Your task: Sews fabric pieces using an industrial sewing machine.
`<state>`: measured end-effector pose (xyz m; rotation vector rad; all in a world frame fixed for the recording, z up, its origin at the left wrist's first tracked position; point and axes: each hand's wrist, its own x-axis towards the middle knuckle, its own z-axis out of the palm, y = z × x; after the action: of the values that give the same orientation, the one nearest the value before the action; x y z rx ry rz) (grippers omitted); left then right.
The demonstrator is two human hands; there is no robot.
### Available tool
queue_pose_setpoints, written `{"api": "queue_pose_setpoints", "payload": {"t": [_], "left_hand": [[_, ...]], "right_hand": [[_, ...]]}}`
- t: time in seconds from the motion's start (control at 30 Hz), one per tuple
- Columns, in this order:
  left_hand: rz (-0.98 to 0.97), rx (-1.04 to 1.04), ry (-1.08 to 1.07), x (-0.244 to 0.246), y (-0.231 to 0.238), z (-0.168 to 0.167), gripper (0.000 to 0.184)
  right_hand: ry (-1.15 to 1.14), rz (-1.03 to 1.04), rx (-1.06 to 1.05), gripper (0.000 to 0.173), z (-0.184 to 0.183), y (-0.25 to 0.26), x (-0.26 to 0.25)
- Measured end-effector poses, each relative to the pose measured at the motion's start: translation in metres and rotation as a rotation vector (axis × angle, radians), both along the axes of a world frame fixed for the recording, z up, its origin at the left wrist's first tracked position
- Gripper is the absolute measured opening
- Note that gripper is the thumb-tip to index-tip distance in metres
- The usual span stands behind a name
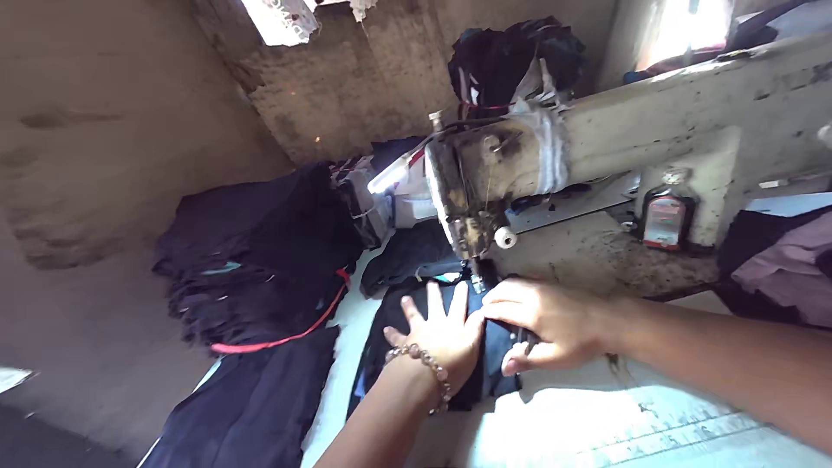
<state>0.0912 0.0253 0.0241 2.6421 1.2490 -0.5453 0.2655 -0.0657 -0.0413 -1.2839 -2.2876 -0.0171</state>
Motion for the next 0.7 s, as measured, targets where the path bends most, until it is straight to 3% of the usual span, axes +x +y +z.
{"api": "queue_pose_setpoints", "payload": {"t": [0.2, 0.27, 0.33, 0.4, 0.43, 0.57, 0.7], "left_hand": [[-0.106, 0.022, -0.105, -0.005, 0.020, -0.008, 0.066], [-0.197, -0.003, -0.105, -0.007, 0.037, 0.013, 0.062], [-0.178, -0.023, -0.296, -0.007, 0.070, 0.041, 0.049], [-0.066, 0.040, -0.542, -0.001, 0.115, 0.047, 0.048], [-0.006, 0.093, -0.565, 0.004, 0.136, 0.046, 0.049], [0.180, 0.079, -0.151, 0.031, 0.156, 0.030, 0.071], [0.256, 0.036, -0.105, 0.041, 0.145, 0.019, 0.051]], "right_hand": [[0.057, -0.022, 0.001, 0.055, 0.001, 0.005, -0.004], [0.064, -0.050, -0.015, 0.054, 0.001, 0.008, -0.003], [0.055, -0.077, -0.051, 0.055, 0.002, 0.010, 0.000], [0.059, -0.081, -0.085, 0.056, 0.002, 0.012, 0.000], [0.064, -0.083, -0.077, 0.057, 0.001, 0.012, 0.000], [0.069, -0.093, -0.077, 0.063, 0.003, 0.011, 0.001], [0.048, -0.109, -0.073, 0.070, -0.002, 0.011, 0.006]]}}
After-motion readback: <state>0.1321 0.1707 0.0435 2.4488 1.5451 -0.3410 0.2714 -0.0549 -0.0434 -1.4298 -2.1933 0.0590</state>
